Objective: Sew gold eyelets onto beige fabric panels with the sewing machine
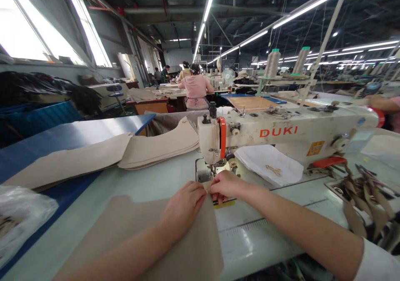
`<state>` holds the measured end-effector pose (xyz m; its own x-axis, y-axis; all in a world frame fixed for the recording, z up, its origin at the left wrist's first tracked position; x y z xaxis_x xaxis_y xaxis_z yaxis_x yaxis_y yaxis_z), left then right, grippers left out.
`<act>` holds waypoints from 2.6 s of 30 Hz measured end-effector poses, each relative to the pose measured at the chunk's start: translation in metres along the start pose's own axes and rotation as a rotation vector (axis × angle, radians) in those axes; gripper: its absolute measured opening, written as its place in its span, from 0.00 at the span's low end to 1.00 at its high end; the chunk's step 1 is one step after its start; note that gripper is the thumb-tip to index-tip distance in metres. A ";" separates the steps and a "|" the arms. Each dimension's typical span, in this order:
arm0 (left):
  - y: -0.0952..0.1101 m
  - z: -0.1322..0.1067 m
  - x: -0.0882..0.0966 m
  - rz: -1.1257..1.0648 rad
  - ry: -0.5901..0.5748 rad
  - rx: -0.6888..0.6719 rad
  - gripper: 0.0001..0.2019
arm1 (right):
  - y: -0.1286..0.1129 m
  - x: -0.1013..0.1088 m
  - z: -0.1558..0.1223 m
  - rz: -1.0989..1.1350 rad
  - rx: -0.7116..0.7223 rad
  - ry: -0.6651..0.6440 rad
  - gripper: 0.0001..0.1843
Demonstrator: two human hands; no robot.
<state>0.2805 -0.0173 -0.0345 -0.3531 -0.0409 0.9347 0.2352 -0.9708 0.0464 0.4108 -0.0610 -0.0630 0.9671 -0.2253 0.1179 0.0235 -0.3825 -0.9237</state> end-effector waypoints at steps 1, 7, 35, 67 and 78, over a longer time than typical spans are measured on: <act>0.001 0.000 -0.001 0.024 0.010 -0.012 0.13 | 0.000 0.000 0.001 -0.004 -0.003 0.000 0.12; 0.005 0.002 -0.006 0.070 0.047 -0.039 0.12 | -0.005 0.001 0.000 -0.053 -0.013 -0.003 0.13; 0.000 0.003 -0.014 0.029 0.105 -0.108 0.09 | 0.012 -0.021 -0.065 -1.149 1.104 -0.042 0.04; 0.000 0.002 -0.014 -0.024 0.077 -0.078 0.10 | 0.009 -0.019 -0.062 -1.169 0.953 0.021 0.04; 0.003 -0.003 -0.009 -0.083 0.092 -0.067 0.10 | 0.008 -0.022 -0.060 -1.198 0.930 0.018 0.03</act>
<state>0.2819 -0.0202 -0.0435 -0.4515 0.0216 0.8920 0.1418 -0.9853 0.0956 0.3749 -0.1132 -0.0506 0.2585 -0.2143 0.9419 0.9237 0.3403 -0.1760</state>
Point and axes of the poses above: each hand's wrist, its own z-axis towards the middle knuckle, its own x-axis out of the back of the hand, y = z × x, the point moved 4 cm from there along z, towards the middle knuckle, and after that the axes turned 14 degrees about z, right-handed, at the moved point
